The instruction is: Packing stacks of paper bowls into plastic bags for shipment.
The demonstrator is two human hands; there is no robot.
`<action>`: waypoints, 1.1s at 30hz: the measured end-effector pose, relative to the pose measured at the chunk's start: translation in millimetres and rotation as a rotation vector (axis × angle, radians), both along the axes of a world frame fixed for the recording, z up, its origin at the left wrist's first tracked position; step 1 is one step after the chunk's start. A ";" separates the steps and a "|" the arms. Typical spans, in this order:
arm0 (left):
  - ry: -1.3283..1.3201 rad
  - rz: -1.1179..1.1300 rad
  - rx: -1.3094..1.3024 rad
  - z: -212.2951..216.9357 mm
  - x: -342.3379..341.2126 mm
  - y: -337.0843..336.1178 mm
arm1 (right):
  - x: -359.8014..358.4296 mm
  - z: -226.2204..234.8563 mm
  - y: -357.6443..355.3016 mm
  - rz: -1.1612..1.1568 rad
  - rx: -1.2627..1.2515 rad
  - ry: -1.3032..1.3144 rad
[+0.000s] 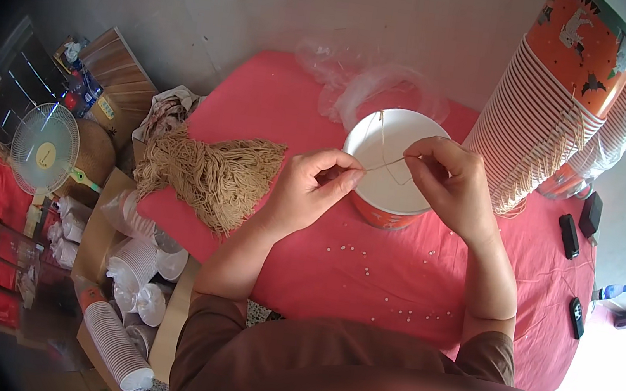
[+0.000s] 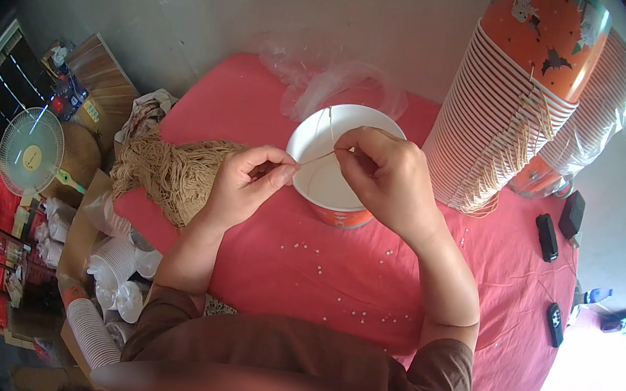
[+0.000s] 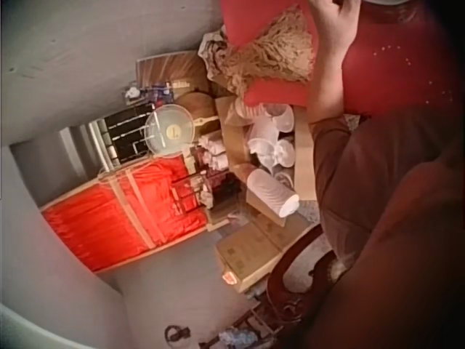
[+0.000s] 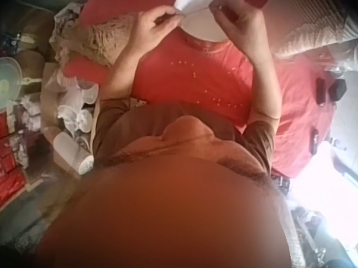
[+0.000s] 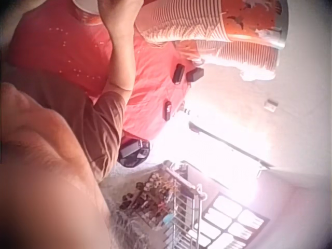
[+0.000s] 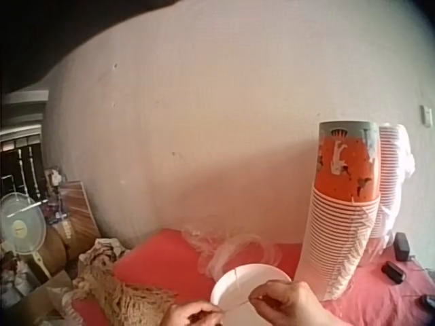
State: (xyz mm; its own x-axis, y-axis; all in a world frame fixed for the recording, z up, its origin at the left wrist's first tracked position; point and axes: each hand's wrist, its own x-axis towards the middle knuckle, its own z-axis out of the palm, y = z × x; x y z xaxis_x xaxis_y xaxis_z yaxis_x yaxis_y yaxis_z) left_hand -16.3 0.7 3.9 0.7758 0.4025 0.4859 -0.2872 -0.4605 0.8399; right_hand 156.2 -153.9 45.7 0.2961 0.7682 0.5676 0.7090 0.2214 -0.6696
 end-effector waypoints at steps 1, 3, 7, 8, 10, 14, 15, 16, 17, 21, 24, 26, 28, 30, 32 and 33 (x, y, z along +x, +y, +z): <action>0.014 0.004 0.010 0.0 -0.2 0.1 | 1.9 -1.9 1.6 -0.041 0.001 -0.111; 0.000 0.014 0.048 0.2 0.6 -2.2 | 2.6 -2.9 2.4 -0.085 0.002 -0.224; -0.069 0.096 0.251 -3.4 4.9 -10.2 | -10.2 -7.5 5.5 0.056 0.000 -0.249; -0.101 0.126 0.297 -4.4 7.3 -11.9 | -17.4 -8.1 5.1 0.125 -0.022 -0.193; -0.136 0.138 0.349 -2.6 9.6 -15.4 | -24.2 -12.1 5.7 0.148 -0.038 -0.166; -0.218 0.174 0.449 -1.9 10.6 -15.6 | -23.8 -9.0 5.8 0.154 -0.126 -0.031; -0.219 0.173 0.448 -0.8 10.8 -15.2 | -19.6 -8.2 5.2 0.178 -0.146 -0.004; -0.218 0.189 0.471 1.0 10.6 -14.3 | -17.3 -7.6 4.6 0.203 -0.167 0.023; -0.217 0.204 0.494 2.1 10.6 -13.7 | -19.0 -6.9 4.3 0.172 -0.132 0.033; -0.212 0.228 0.518 -0.3 11.7 -12.4 | -14.3 -7.8 8.3 0.140 -0.037 -0.090; -0.223 0.213 0.545 -1.4 12.6 -12.0 | -12.2 -7.8 8.7 0.145 -0.012 -0.111; -0.206 0.199 0.553 -2.9 12.6 -12.5 | -11.1 -7.0 7.9 0.156 -0.027 -0.117; -0.190 0.201 0.577 2.9 9.6 -16.9 | -7.6 -5.2 7.0 0.149 -0.021 -0.108; -0.168 0.178 0.628 4.1 8.9 -21.4 | -2.2 -4.7 6.6 0.142 -0.016 -0.098; -0.138 0.153 0.699 1.8 8.4 -29.4 | 4.3 -5.6 6.6 0.131 -0.031 -0.069; -0.139 0.150 0.696 0.6 8.6 -29.2 | 6.3 -3.2 5.7 0.128 -0.033 -0.069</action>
State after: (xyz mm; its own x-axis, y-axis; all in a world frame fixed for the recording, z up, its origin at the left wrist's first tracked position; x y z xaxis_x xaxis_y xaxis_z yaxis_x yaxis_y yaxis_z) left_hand -7.8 -28.6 4.5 0.6487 0.0609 0.7586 -0.2620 -0.9180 0.2978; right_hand 162.5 -148.2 42.5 0.1559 0.8157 0.5571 0.7211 0.2915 -0.6285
